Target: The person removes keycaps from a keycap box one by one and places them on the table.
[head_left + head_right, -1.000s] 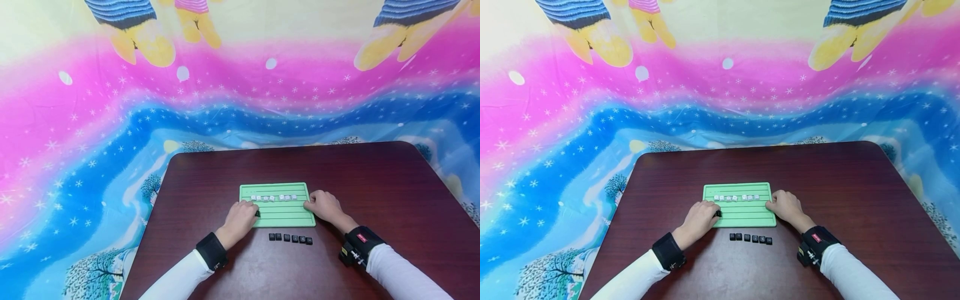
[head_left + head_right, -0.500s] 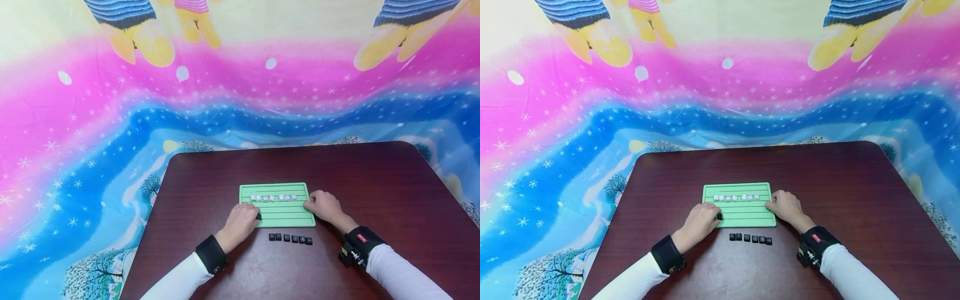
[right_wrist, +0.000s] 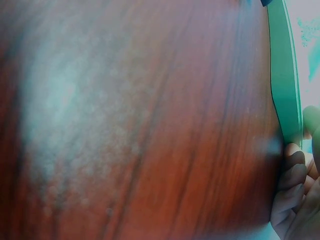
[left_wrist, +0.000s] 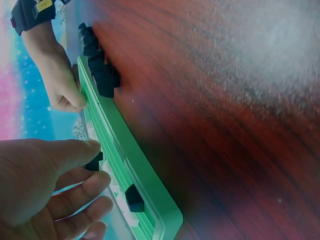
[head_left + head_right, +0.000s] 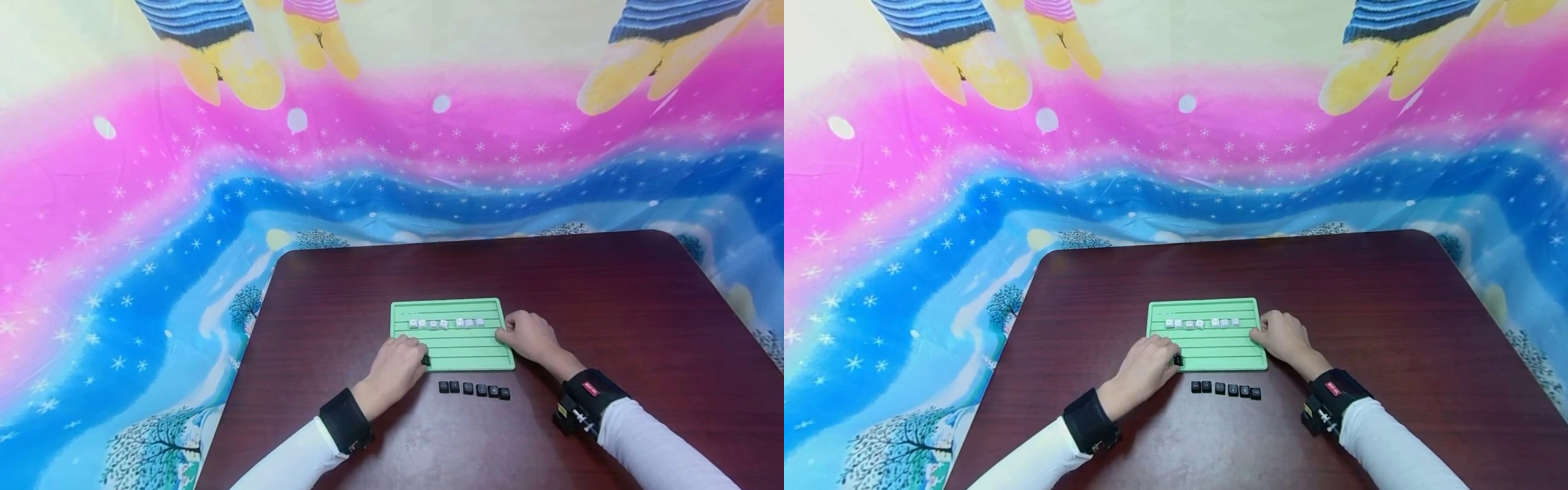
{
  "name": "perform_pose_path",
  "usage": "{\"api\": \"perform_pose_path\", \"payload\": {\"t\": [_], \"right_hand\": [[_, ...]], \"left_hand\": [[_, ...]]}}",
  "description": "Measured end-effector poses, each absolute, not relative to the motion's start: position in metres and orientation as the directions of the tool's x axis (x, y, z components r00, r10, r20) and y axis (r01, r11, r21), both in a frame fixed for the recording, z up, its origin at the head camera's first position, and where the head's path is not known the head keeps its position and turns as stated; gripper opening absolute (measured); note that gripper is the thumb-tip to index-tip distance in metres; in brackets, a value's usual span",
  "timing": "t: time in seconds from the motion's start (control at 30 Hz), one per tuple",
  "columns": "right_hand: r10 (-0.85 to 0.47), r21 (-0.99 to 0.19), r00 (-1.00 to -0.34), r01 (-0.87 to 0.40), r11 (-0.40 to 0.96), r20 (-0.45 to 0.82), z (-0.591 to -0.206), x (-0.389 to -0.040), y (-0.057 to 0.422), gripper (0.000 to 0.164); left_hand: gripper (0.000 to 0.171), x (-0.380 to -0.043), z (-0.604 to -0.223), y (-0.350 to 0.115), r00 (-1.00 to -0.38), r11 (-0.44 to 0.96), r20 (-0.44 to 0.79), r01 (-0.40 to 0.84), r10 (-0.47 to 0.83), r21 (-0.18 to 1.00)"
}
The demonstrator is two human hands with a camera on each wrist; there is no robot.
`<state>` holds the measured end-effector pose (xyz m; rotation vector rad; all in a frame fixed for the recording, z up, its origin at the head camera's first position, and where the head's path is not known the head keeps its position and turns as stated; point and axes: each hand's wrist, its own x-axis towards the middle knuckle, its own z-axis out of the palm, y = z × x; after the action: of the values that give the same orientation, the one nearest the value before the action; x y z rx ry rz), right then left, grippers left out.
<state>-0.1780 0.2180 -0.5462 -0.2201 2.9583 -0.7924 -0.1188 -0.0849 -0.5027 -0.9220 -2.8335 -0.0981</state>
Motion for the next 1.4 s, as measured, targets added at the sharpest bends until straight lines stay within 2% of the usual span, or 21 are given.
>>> {"api": "perform_pose_path", "payload": {"t": [0.33, 0.67, 1.17, 1.4], "right_hand": [[-0.152, -0.514, -0.987, -0.104, 0.851, -0.053, -0.546, -0.177, 0.218, 0.044], [-0.144, -0.505, -0.988, -0.096, 0.858, -0.056, -0.546, -0.177, 0.217, 0.044], [-0.143, -0.494, -0.988, -0.099, 0.864, -0.051, -0.547, -0.180, 0.217, 0.044], [-0.140, -0.496, -0.988, -0.091, 0.864, -0.063, -0.546, -0.179, 0.217, 0.044]], "left_hand": [[0.013, -0.113, -0.505, -0.083, -0.784, 0.796, 0.170, 0.606, 0.597, -0.002], [0.015, -0.110, -0.502, -0.080, -0.785, 0.791, 0.118, 0.611, 0.608, -0.012], [0.015, -0.100, -0.508, -0.082, -0.750, 0.763, 0.164, 0.646, 0.641, -0.028], [0.013, -0.097, -0.512, -0.081, -0.755, 0.763, 0.132, 0.646, 0.642, -0.017]]}}
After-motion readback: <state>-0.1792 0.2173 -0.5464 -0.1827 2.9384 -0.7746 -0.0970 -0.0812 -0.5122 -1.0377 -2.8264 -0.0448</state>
